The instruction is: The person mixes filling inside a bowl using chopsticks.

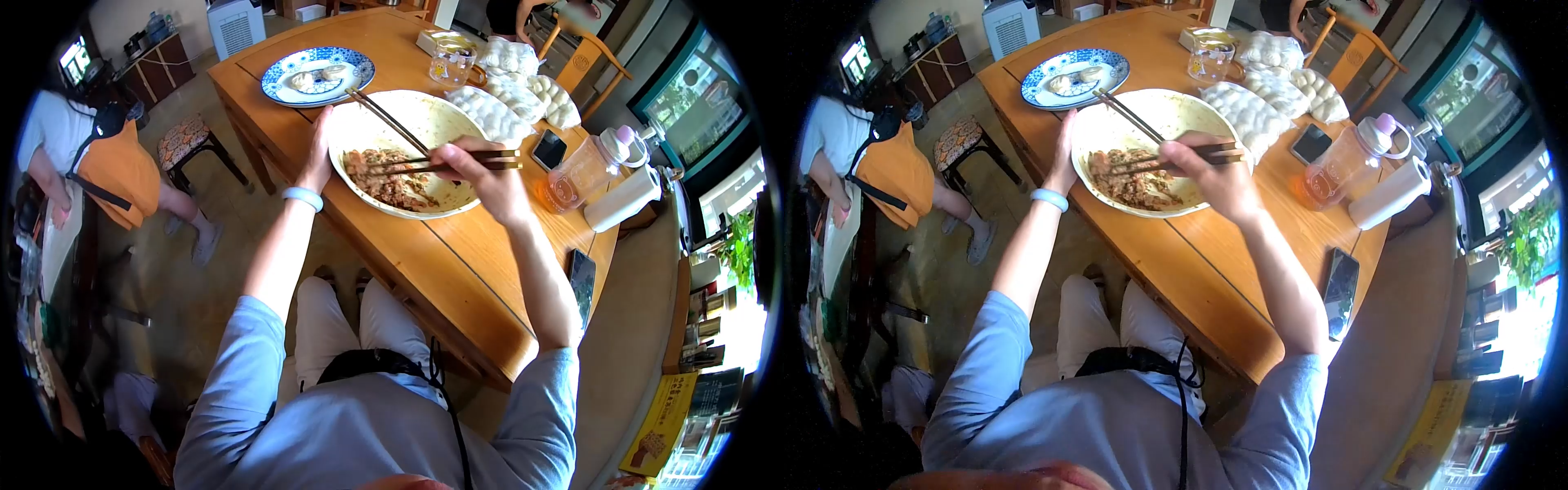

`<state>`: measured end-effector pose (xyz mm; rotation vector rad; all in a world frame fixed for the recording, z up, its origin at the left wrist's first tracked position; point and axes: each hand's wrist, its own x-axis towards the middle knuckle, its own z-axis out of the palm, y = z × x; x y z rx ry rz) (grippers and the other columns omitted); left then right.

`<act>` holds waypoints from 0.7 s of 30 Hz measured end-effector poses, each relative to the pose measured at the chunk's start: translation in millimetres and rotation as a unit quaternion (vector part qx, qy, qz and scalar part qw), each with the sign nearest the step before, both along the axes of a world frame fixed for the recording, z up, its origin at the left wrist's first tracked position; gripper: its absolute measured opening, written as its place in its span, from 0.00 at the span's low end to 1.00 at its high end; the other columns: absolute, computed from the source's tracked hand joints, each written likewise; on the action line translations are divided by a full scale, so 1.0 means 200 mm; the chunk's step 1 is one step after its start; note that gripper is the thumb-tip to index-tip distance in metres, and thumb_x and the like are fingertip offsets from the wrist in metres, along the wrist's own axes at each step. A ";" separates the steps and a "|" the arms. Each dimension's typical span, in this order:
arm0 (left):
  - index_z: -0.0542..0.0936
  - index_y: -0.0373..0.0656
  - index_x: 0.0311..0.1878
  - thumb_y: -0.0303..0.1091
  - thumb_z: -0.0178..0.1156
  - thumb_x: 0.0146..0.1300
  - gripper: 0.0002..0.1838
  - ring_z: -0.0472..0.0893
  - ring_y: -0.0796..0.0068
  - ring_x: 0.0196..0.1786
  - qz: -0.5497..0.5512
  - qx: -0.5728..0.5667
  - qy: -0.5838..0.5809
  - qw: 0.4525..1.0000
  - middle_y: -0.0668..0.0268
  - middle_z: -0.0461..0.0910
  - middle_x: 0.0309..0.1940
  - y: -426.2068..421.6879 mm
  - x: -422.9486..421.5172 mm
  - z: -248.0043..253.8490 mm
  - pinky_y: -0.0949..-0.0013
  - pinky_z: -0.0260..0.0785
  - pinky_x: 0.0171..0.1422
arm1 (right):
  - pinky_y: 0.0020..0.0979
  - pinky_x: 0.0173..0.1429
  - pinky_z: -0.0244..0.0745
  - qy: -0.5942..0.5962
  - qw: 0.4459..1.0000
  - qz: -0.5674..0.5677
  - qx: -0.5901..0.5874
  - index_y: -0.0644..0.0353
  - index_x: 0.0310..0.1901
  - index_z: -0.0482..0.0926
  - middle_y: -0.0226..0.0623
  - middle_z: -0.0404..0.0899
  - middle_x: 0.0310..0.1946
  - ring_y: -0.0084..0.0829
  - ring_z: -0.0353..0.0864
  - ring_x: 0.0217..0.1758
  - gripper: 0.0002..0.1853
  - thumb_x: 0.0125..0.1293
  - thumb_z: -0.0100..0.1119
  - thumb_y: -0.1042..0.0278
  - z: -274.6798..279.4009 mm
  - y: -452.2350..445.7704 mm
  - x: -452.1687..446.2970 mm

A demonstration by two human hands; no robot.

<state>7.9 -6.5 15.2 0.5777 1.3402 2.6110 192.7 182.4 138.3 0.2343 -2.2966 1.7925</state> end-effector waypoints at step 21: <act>0.75 0.37 0.48 0.51 0.50 0.63 0.24 0.73 0.77 0.49 0.019 0.010 0.012 1.000 0.65 0.77 0.45 -0.02 0.00 -0.03 0.73 0.61 0.57 | 0.37 0.56 0.72 -0.049 0.944 -0.129 -0.299 0.64 0.48 0.70 0.38 0.72 0.49 0.32 0.76 0.46 0.19 0.70 0.42 0.56 -0.31 0.09 0.25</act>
